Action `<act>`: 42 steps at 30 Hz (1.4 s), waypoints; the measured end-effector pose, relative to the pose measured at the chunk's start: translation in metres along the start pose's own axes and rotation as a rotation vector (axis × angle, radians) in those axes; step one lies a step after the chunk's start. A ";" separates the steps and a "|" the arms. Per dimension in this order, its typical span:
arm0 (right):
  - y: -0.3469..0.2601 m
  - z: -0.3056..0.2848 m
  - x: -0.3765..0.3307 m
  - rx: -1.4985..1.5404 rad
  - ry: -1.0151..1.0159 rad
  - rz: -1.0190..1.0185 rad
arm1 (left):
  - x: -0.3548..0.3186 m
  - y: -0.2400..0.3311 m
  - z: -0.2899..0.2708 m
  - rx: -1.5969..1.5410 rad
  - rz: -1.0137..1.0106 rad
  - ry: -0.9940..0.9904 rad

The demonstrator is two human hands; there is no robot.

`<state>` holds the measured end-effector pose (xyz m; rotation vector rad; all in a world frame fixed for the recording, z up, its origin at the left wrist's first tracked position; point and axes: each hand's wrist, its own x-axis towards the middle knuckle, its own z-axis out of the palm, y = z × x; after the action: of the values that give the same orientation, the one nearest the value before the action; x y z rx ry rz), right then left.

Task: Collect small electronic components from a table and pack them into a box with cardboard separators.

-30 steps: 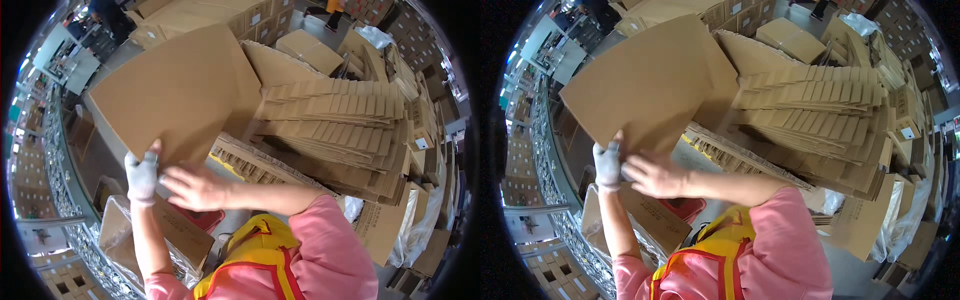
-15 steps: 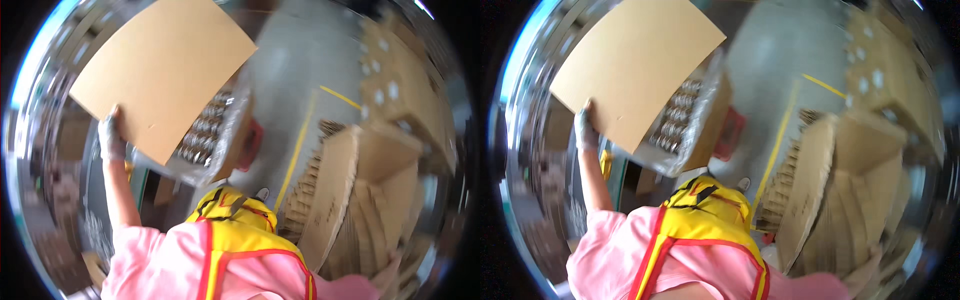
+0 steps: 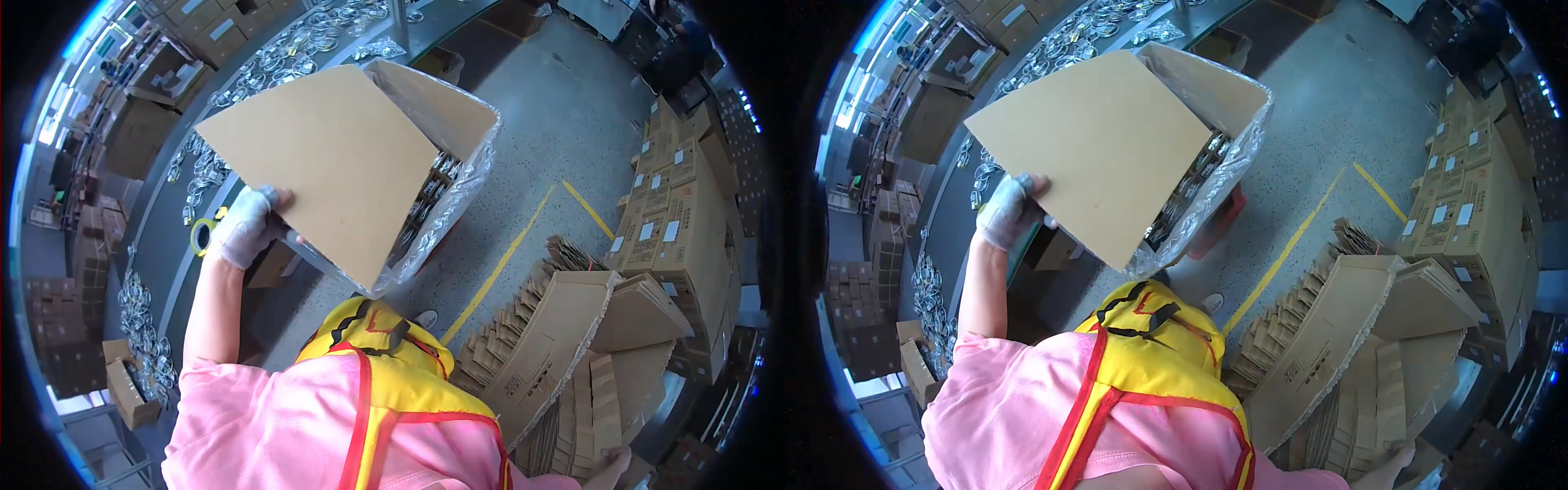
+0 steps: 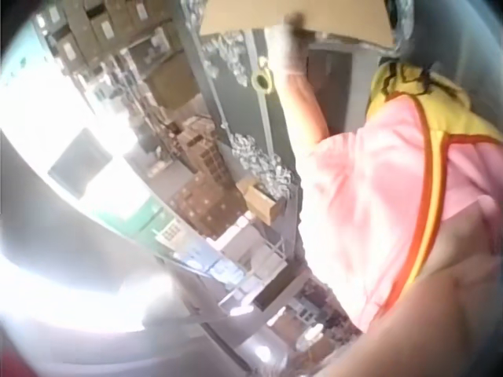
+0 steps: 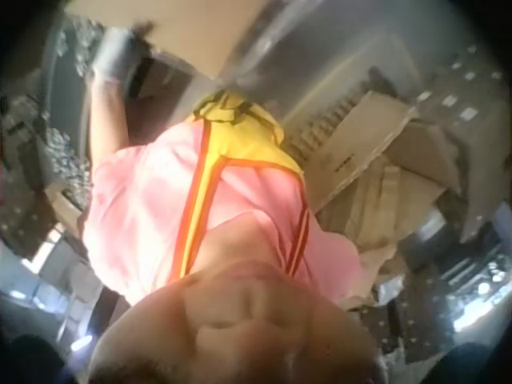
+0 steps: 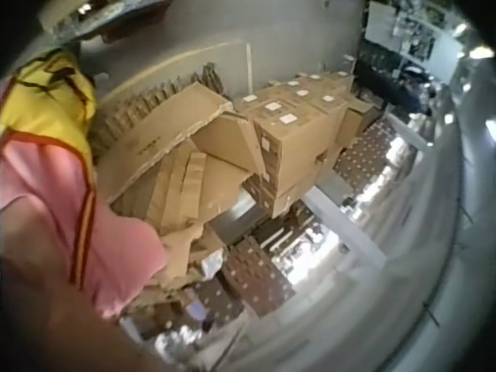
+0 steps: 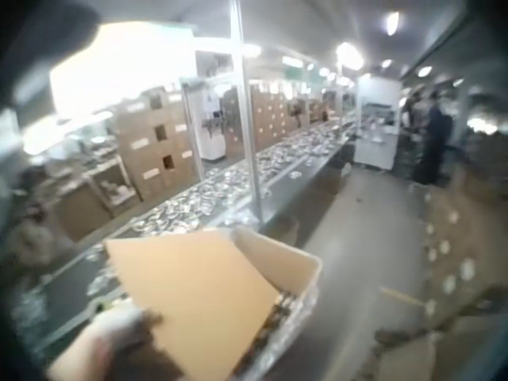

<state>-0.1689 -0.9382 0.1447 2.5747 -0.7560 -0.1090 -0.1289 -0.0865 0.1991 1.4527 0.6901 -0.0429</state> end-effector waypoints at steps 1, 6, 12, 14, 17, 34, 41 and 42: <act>0.013 -0.002 -0.007 -0.018 0.010 0.021 | -0.003 0.003 -0.004 0.113 0.014 -0.062; 0.078 -0.019 -0.061 -0.106 0.062 0.144 | 0.003 0.017 -0.021 0.348 0.168 -0.120; 0.150 -0.060 -0.195 -0.227 0.101 0.357 | 0.082 0.005 -0.014 0.261 -0.108 -0.463; 0.164 -0.080 -0.270 -0.270 0.107 0.447 | 0.096 -0.007 -0.012 0.040 -0.246 -0.537; -0.006 -0.218 -0.320 0.092 -0.014 0.634 | 0.111 -0.031 -0.012 -0.253 -0.394 -0.536; -0.454 -0.262 -0.383 1.786 -0.236 0.412 | 0.153 -0.109 -0.022 0.481 -0.048 -1.201; -0.523 -0.277 -0.409 1.147 -0.268 -0.076 | 0.130 -0.080 0.012 -0.103 -0.137 -1.099; -0.528 -0.283 -0.415 0.995 -0.217 -0.243 | 0.131 -0.081 0.015 -0.283 -0.269 -1.138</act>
<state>-0.2031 -0.2096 0.1430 3.6498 -0.6626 -0.1050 -0.0518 -0.0632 0.0667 0.8397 -0.0669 -0.8737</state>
